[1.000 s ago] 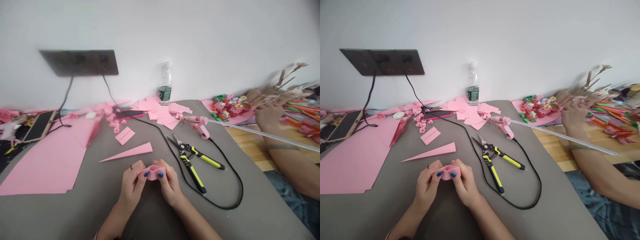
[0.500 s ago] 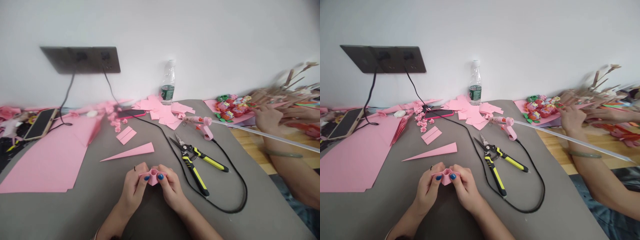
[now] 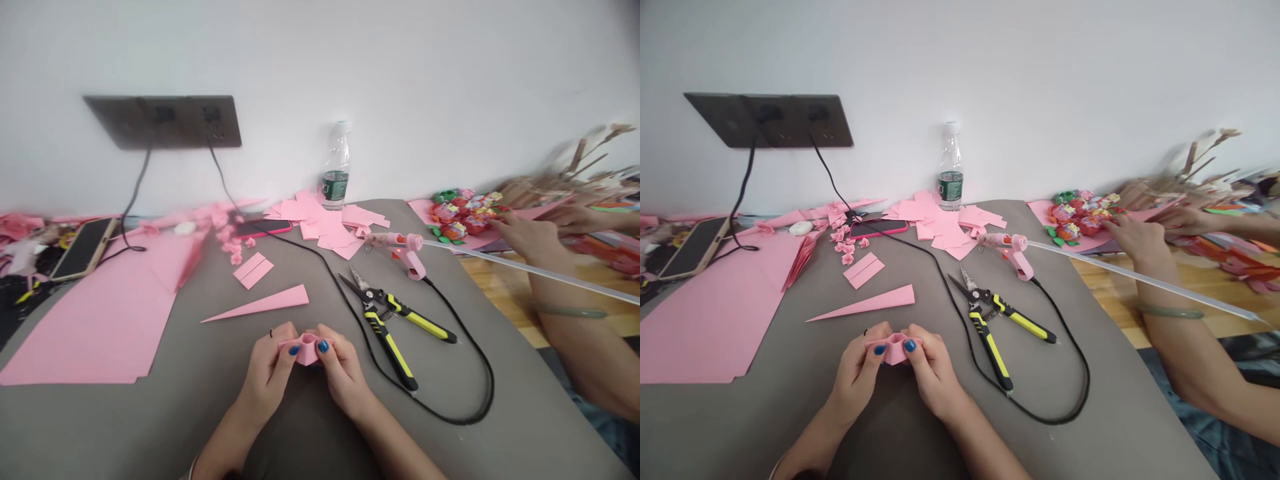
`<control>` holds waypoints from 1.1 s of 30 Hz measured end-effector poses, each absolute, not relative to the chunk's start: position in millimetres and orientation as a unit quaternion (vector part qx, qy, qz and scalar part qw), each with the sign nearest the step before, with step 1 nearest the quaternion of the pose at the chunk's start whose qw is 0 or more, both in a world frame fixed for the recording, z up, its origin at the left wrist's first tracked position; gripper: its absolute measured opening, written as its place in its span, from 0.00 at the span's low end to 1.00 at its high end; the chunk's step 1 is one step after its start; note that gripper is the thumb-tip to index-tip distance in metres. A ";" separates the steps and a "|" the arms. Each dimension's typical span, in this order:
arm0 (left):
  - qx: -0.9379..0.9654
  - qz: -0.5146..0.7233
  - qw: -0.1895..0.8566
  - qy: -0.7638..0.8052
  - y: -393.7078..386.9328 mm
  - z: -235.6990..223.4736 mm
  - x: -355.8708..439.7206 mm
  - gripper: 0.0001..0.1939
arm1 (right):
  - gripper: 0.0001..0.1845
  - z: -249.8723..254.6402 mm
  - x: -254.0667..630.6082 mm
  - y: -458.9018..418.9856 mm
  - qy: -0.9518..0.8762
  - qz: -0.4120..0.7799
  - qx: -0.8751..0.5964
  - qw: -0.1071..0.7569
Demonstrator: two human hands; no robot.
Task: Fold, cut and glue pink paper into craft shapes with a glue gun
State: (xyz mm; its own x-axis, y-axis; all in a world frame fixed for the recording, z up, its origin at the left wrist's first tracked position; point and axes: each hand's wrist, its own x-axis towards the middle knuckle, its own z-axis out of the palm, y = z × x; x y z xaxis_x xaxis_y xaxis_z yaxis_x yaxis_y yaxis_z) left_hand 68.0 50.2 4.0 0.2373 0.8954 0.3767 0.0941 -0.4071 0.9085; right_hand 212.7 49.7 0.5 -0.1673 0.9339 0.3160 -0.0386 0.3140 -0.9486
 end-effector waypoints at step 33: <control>0.501 0.530 0.480 0.488 64.0 1.5 53.7 0.14 | 0.26 38.8 292.6 67.9 -0.488 0.350 -0.561 0.570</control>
